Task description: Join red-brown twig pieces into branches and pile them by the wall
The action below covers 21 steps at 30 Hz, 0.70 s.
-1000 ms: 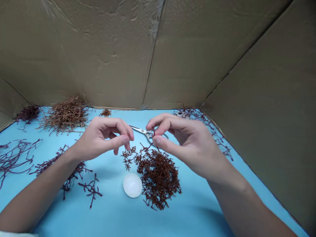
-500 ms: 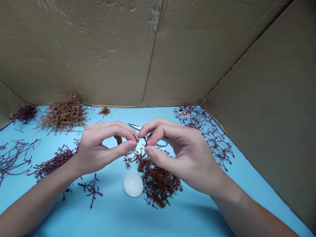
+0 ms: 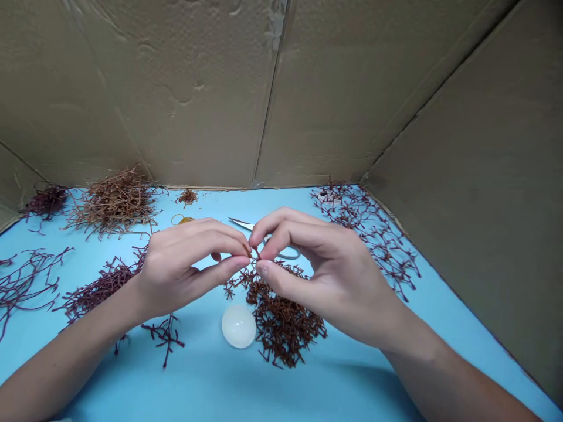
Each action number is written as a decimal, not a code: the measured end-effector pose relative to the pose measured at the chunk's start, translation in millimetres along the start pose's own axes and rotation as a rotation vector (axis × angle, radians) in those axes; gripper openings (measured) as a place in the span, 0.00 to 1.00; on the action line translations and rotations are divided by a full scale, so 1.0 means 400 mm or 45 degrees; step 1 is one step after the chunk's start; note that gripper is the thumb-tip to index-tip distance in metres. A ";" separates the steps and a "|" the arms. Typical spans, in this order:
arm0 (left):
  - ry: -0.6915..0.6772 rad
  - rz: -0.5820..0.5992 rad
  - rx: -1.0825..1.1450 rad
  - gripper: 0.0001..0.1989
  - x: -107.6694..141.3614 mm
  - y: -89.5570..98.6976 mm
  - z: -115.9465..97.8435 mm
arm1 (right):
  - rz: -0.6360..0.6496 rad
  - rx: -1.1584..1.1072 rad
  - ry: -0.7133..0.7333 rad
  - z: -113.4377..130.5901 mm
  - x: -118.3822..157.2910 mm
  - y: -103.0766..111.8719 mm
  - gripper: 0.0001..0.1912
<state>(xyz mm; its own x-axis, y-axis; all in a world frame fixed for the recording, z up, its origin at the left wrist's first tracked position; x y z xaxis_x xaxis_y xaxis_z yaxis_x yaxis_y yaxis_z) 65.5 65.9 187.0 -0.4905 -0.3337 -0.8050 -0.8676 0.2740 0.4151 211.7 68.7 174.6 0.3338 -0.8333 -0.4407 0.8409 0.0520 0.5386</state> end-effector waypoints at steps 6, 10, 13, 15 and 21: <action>-0.073 0.084 -0.140 0.04 0.004 -0.012 -0.015 | 0.028 0.074 0.043 0.005 0.003 0.000 0.09; -0.082 0.113 -0.170 0.03 0.011 -0.013 -0.010 | 0.044 0.109 0.064 0.005 0.002 -0.002 0.09; -0.066 0.112 -0.167 0.04 0.008 -0.009 -0.004 | 0.037 0.135 0.090 0.001 -0.002 -0.005 0.07; -0.013 0.076 -0.156 0.04 0.003 0.002 0.002 | -0.003 0.197 0.119 0.000 -0.004 -0.002 0.07; 0.478 -0.099 0.065 0.12 0.015 0.039 0.067 | -0.114 0.434 0.204 0.005 0.001 0.012 0.07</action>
<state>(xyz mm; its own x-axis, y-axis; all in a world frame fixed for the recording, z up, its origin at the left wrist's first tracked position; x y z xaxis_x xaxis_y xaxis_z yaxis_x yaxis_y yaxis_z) 51.2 92.5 177.3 -0.4277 -0.6595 -0.6182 -0.9027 0.2761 0.3300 215.0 67.5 178.7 0.3504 -0.7282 -0.5890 0.6889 -0.2256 0.6888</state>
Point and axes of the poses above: each hand's wrist, its own x-axis away from the middle knuckle, its own y-axis out of the back of the hand, z = x × y, the point moved 9 cm from there along -x, towards the middle knuckle, and after that the axes turned 12 degrees about x, right-handed, at the moved point
